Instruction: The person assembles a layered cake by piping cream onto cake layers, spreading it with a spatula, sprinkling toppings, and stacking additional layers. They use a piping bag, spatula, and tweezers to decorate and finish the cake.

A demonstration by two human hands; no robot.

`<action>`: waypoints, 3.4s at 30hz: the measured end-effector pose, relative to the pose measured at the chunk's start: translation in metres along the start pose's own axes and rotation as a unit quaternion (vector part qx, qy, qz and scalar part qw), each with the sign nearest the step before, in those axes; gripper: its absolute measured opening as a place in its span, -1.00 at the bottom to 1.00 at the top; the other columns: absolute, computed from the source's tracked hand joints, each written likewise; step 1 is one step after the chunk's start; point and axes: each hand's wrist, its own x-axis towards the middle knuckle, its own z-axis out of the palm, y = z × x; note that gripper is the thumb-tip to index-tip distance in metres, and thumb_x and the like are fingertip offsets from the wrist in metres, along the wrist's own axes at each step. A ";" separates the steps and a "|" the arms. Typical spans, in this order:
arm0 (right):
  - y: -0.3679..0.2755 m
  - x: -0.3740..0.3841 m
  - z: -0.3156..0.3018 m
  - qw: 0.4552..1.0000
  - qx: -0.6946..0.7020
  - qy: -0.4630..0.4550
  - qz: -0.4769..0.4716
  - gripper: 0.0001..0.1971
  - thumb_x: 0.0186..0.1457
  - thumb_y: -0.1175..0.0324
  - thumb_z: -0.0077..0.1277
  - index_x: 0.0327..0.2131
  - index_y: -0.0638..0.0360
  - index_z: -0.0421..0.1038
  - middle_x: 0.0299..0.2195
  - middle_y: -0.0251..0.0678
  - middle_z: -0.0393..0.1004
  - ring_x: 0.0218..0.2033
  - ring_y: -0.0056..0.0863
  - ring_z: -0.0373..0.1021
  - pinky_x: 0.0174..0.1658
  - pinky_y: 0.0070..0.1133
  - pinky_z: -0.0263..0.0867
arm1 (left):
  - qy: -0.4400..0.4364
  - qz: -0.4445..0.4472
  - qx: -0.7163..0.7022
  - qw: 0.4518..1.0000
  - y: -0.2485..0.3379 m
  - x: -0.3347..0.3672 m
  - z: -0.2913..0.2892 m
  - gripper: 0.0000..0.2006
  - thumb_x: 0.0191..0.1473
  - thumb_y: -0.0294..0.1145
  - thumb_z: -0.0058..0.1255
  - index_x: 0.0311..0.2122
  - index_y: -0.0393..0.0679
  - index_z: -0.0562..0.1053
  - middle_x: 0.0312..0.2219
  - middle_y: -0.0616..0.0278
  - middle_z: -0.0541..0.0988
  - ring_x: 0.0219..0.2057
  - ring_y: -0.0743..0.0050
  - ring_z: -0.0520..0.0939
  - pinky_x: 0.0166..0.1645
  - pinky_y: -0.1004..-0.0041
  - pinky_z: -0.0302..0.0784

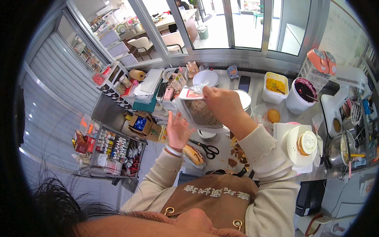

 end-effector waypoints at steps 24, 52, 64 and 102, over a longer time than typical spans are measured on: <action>-0.024 -0.052 0.008 0.925 -0.157 -0.307 -0.160 -0.40 0.14 0.20 0.01 0.22 0.27 0.29 0.29 -0.06 0.24 0.29 -0.14 0.21 0.30 -0.31 0.10 | -0.190 -0.122 -0.053 0.973 -0.051 -0.014 0.041 -0.02 0.07 0.65 -0.50 0.42 0.17 0.08 0.38 0.30 0.18 0.38 0.06 0.16 0.33 -0.27 0.02; 0.120 -0.127 -0.074 0.810 0.565 -0.156 0.023 -0.49 0.26 0.38 -0.05 0.28 0.12 0.22 0.19 -0.29 0.35 0.16 -0.46 0.32 0.20 -0.54 0.28 | -0.115 -0.153 0.080 0.978 -0.125 -0.035 0.215 -0.42 0.39 0.16 -0.38 0.33 0.03 0.19 0.23 0.24 0.40 0.21 0.15 0.46 0.14 -0.07 0.45; 0.209 -0.168 -0.162 0.559 0.693 -0.164 0.425 -0.65 0.27 0.30 0.00 0.09 0.15 0.40 -0.02 -0.27 0.52 -0.05 -0.43 0.46 0.06 -0.50 0.38 | -0.007 -0.133 0.070 0.989 -0.197 -0.056 0.275 -0.42 0.40 0.17 -0.38 0.31 0.01 0.21 0.23 0.21 0.39 0.20 0.12 0.44 0.12 -0.16 0.38; 0.266 -0.280 -0.185 0.822 0.321 -0.262 0.390 -0.82 0.00 0.47 0.31 -0.27 0.28 0.64 -0.50 -0.28 0.61 -0.52 -0.60 0.52 -0.38 -0.61 0.47 | 0.014 -0.089 0.161 0.983 -0.213 -0.003 0.269 -0.41 0.39 0.15 -0.34 0.34 -0.02 0.19 0.23 0.12 0.38 0.22 0.00 0.42 0.17 -0.28 0.30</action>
